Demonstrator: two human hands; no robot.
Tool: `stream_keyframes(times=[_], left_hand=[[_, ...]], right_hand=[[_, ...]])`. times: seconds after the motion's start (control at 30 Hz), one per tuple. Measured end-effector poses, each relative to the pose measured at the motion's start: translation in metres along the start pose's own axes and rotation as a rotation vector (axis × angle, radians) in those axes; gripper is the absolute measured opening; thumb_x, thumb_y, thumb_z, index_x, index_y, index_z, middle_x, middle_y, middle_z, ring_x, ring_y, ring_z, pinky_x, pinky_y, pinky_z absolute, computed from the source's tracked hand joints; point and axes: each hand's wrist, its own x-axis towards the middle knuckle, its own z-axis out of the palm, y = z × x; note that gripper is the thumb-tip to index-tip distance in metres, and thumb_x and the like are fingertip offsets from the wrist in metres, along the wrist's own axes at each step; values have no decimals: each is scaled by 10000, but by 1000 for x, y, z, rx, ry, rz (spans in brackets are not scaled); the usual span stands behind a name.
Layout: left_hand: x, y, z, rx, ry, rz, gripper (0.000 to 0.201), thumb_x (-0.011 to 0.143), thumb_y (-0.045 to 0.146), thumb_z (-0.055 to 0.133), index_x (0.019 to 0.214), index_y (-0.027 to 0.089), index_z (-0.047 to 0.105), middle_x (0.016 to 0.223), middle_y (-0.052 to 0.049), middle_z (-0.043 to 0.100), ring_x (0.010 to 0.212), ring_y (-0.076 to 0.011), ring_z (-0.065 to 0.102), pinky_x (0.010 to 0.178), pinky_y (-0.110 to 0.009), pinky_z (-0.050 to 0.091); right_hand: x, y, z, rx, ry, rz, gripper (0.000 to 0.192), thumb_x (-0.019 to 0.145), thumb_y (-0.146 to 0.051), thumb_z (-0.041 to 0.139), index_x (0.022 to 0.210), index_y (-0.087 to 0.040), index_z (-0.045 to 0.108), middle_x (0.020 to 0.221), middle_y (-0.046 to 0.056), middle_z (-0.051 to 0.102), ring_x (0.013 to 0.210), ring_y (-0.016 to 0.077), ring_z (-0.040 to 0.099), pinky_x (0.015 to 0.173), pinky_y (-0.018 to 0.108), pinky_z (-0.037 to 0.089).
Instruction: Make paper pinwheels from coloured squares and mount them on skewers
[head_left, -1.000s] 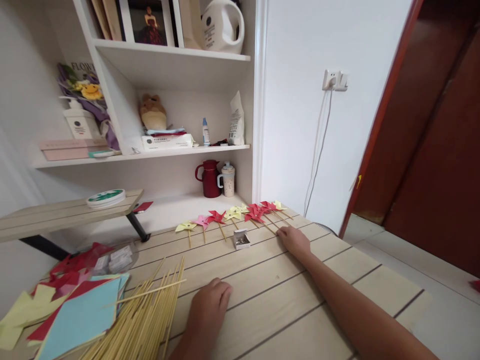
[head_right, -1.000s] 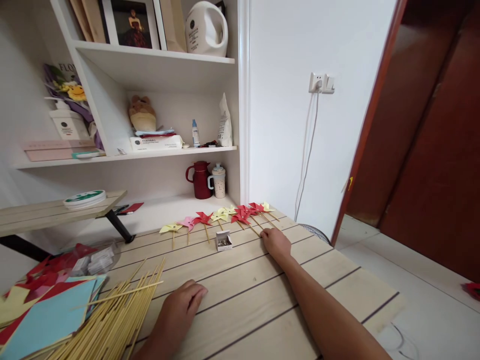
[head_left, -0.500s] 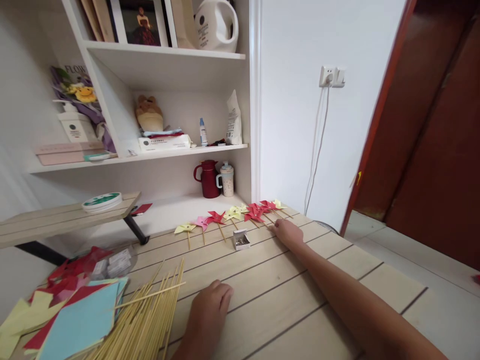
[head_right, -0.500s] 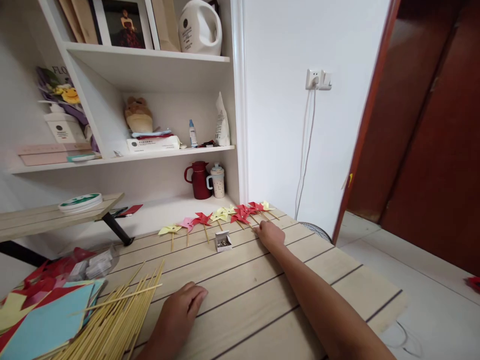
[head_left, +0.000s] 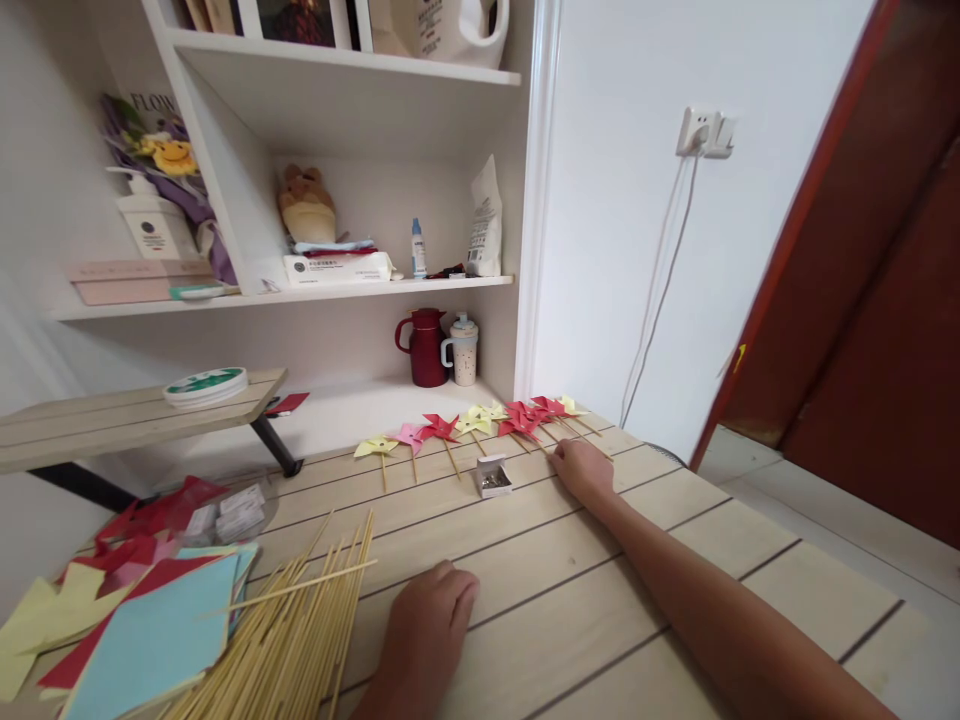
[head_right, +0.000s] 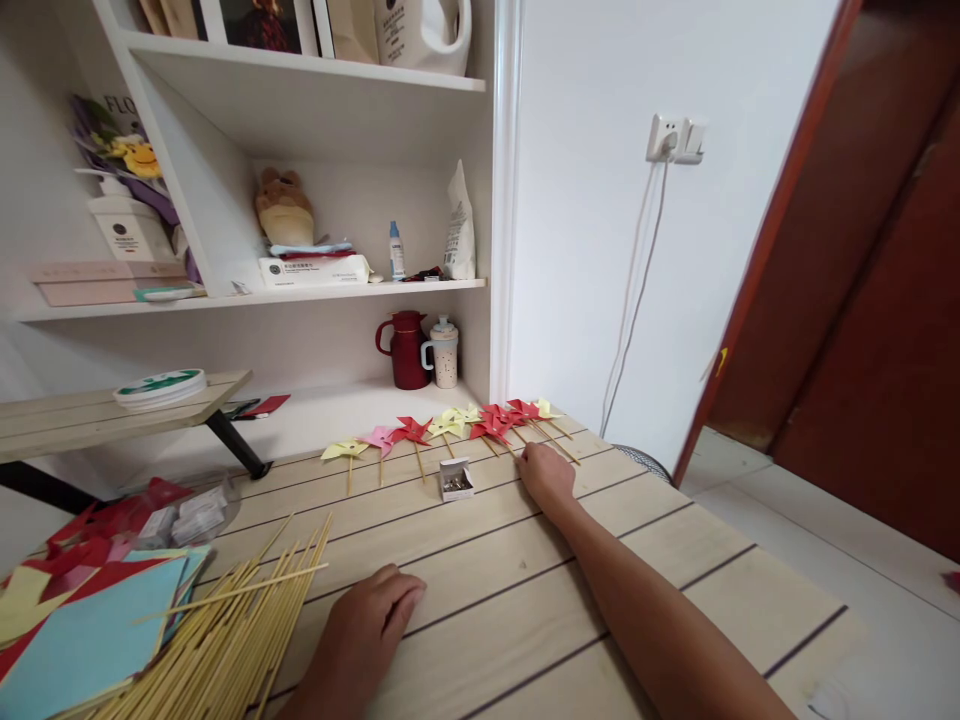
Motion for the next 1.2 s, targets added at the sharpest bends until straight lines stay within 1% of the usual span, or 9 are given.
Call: stream_keyframes(times=[0.27, 0.4, 0.63, 0.7, 0.77, 0.87, 0.93, 1.07, 1.2], left_hand=[[-3, -2, 1, -60, 79, 42, 319, 933, 243, 429, 900, 250, 746, 868, -45, 728, 821, -201, 671, 744, -280, 487], [-2, -2, 2, -58, 88, 40, 303, 921, 233, 448, 901, 257, 750, 871, -38, 731, 826, -199, 676, 756, -278, 492], [-1, 0, 1, -23, 12, 2, 330, 937, 223, 420, 959, 229, 748, 921, -54, 729, 878, -214, 673, 800, -310, 493], [-1, 0, 0, -18, -6, -2, 339, 943, 222, 410, 981, 219, 747, 946, -61, 729, 904, -223, 670, 824, -328, 490], [0, 0, 0, -13, -13, 6, 346, 947, 223, 403, 988, 216, 746, 953, -63, 729, 910, -226, 669, 827, -333, 490], [0, 1, -1, 3, 0, 19, 343, 945, 217, 405, 969, 225, 747, 920, -55, 729, 874, -216, 674, 789, -314, 494], [0, 1, -1, 12, 35, 33, 339, 944, 222, 410, 947, 244, 748, 885, -44, 729, 838, -202, 676, 756, -291, 493], [0, -1, 2, 23, 83, 59, 329, 938, 224, 425, 934, 268, 751, 861, -32, 735, 812, -186, 682, 738, -265, 495], [0, -5, 7, 58, 100, 49, 311, 925, 222, 453, 962, 271, 758, 914, -42, 752, 855, -199, 694, 766, -275, 508]], right_hand=[[-5, 6, -3, 31, 77, -31, 233, 913, -367, 524, 857, -220, 696, 965, 66, 728, 915, 219, 651, 635, 267, 369], [-6, 8, -4, 52, 123, -68, 228, 925, -357, 517, 843, -223, 683, 925, 54, 727, 888, 222, 644, 597, 270, 330], [-8, 3, -4, 123, 184, -137, 194, 920, -347, 530, 877, -223, 672, 968, 49, 719, 889, 205, 627, 613, 258, 333], [-8, 5, -7, 150, 193, -129, 233, 935, -374, 493, 905, -223, 668, 977, 50, 719, 882, 201, 629, 626, 255, 350], [-6, 12, -12, 170, 197, -85, 323, 968, -409, 396, 978, -219, 658, 999, 60, 719, 879, 201, 636, 636, 257, 370], [-3, 27, -20, 173, 159, 25, 461, 997, -440, 249, 1060, -205, 641, 972, 83, 728, 852, 208, 656, 624, 262, 392], [-3, 33, -22, 152, 103, 88, 507, 990, -487, 238, 1010, -205, 658, 945, 96, 734, 849, 225, 669, 618, 272, 405], [-5, 28, -21, 86, -8, 131, 544, 919, -630, 339, 874, -199, 669, 958, 122, 730, 893, 288, 683, 668, 332, 452], [-8, 17, -18, 30, -59, 93, 475, 817, -641, 528, 946, -199, 644, 1012, 114, 718, 978, 315, 669, 723, 362, 475]])
